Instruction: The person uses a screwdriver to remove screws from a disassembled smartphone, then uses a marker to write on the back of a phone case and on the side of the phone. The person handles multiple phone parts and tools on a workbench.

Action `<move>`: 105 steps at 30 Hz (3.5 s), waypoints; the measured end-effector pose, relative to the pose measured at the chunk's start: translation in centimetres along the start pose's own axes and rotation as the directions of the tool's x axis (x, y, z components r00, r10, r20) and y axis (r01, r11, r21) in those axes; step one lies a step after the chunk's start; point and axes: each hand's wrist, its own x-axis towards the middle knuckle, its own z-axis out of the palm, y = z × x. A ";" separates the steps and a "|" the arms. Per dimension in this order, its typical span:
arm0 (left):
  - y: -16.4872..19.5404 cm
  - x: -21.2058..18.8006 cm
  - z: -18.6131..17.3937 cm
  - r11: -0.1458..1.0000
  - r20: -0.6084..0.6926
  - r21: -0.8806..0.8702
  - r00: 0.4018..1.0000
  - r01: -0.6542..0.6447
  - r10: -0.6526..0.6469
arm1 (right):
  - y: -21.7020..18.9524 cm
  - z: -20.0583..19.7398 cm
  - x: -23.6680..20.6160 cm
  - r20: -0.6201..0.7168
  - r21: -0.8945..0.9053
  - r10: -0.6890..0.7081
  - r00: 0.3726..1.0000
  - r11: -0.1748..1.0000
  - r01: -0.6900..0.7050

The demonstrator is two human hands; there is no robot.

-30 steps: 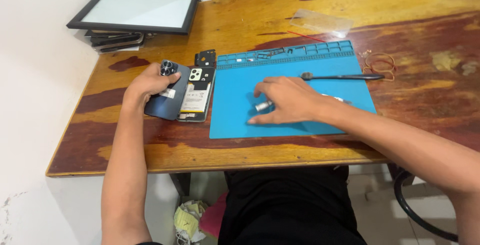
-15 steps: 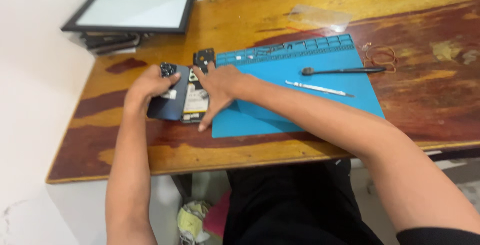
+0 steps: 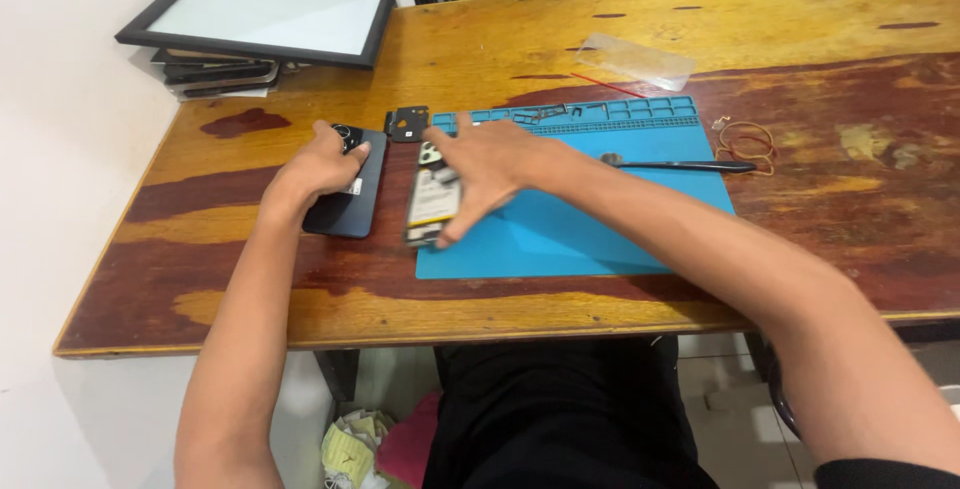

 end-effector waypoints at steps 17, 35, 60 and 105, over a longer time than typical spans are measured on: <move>0.6 -0.8 2.2 0.915 0.096 0.403 0.992 0.033 -0.078 | 1.4 0.3 -10.0 0.007 -0.035 0.097 0.995 0.995 -0.096; 5.3 -4.6 4.8 0.921 0.032 -0.102 0.924 -0.376 0.381 | 1.5 0.7 -10.4 -0.290 -0.087 -0.054 0.956 0.996 0.030; 10.2 -2.9 6.4 -0.027 -0.107 -0.994 0.925 -0.105 0.365 | 8.9 2.7 -8.4 -0.282 0.920 0.289 0.915 0.352 0.173; 9.1 -2.0 7.3 0.153 -0.015 -0.981 0.839 -0.116 0.543 | 7.5 4.4 -7.9 -0.431 0.880 0.454 0.780 0.405 0.250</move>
